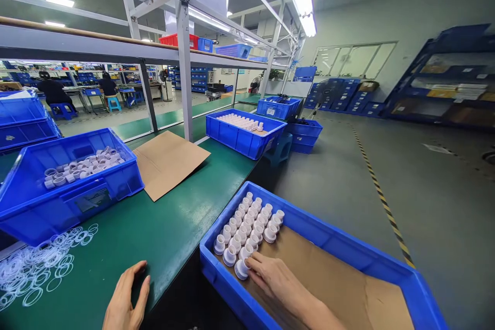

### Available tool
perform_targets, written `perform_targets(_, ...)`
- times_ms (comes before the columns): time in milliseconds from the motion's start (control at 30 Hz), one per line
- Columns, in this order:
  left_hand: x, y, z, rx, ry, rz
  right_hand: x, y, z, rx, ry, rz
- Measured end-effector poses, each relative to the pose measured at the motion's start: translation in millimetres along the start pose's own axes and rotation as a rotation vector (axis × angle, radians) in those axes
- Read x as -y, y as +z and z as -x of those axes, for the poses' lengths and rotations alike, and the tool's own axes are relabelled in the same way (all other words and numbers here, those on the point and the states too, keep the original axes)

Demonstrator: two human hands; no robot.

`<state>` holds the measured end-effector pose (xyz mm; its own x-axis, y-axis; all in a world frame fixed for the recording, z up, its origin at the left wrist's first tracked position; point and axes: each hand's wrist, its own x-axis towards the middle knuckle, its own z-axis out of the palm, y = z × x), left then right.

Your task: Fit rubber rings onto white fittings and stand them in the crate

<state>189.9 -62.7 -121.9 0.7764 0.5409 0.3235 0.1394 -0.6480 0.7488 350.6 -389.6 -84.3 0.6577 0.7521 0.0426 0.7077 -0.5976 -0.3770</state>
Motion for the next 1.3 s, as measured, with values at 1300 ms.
perform_targets(1300, -57.3, 31.5, 43.0, 0.081, 0.213, 0.424, 4.4, -17.7, 4.4, -0.064, 0.168, 0.076)
